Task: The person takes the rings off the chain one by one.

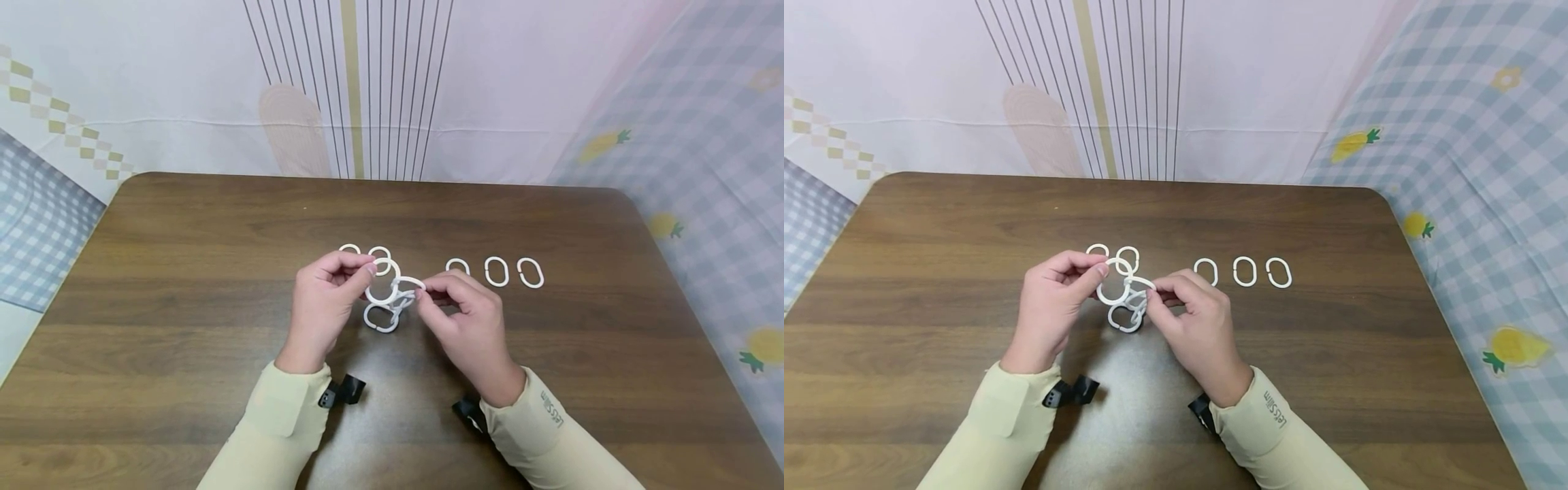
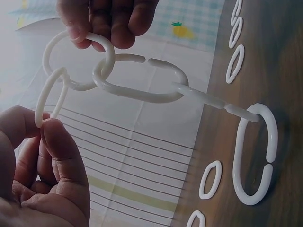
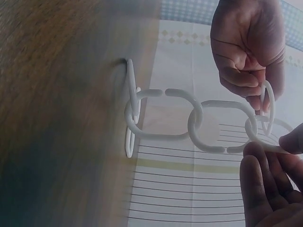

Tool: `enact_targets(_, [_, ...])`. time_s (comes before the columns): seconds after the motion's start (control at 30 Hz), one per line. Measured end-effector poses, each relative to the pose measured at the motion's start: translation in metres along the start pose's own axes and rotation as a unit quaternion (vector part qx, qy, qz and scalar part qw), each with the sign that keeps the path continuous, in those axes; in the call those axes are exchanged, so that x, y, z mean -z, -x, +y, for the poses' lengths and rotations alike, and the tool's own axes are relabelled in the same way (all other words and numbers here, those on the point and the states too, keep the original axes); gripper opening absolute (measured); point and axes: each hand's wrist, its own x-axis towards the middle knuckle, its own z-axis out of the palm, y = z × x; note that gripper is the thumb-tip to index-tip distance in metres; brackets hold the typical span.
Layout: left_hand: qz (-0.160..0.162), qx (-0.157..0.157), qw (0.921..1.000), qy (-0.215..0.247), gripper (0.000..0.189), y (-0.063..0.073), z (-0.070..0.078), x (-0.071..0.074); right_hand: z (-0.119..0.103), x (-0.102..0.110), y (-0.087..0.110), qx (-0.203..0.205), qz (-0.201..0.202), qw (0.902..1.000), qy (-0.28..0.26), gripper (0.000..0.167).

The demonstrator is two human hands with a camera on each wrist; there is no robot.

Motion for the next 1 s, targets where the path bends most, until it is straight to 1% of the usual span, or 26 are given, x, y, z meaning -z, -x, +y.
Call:
enact_targets(0.13, [0.001, -0.001, 1.0, 0.003, 0.01, -0.001, -0.0001, 0.0005, 0.001, 0.0004, 0.0, 0.0, 0.002, 1.0, -0.001, 0.012])
enact_targets(0.27, [0.012, -0.005, 0.9999, 0.005, 0.009, -0.0021, 0.0007, 0.0023, 0.0019, 0.0009, -0.0004, -0.004, 0.005, 1.0, -0.004, 0.012])
enact_targets(0.37, [0.015, -0.007, 0.9998, 0.01, 0.01, -0.0024, 0.0018, 0.0034, 0.0023, 0.0015, -0.0008, -0.005, 0.005, 1.0, -0.004, 0.013])
enact_targets(0.63, [0.009, 0.001, 0.9999, 0.014, 0.011, -0.0014, 0.0034, 0.0035, 0.0025, 0.0032, -0.0015, -0.005, 0.002, 0.9999, -0.015, 0.011])
enact_targets(0.77, [0.007, 0.008, 0.9997, 0.022, 0.012, -0.0019, 0.003, 0.0039, 0.0029, 0.0039, -0.0019, -0.002, 0.001, 0.9999, -0.01, 0.011])
enact_targets(1.0, [0.012, 0.01, 0.9995, 0.027, 0.012, -0.0031, 0.0027, 0.0055, 0.0035, 0.0041, -0.0016, -0.006, -0.004, 1.0, -0.006, 0.01])
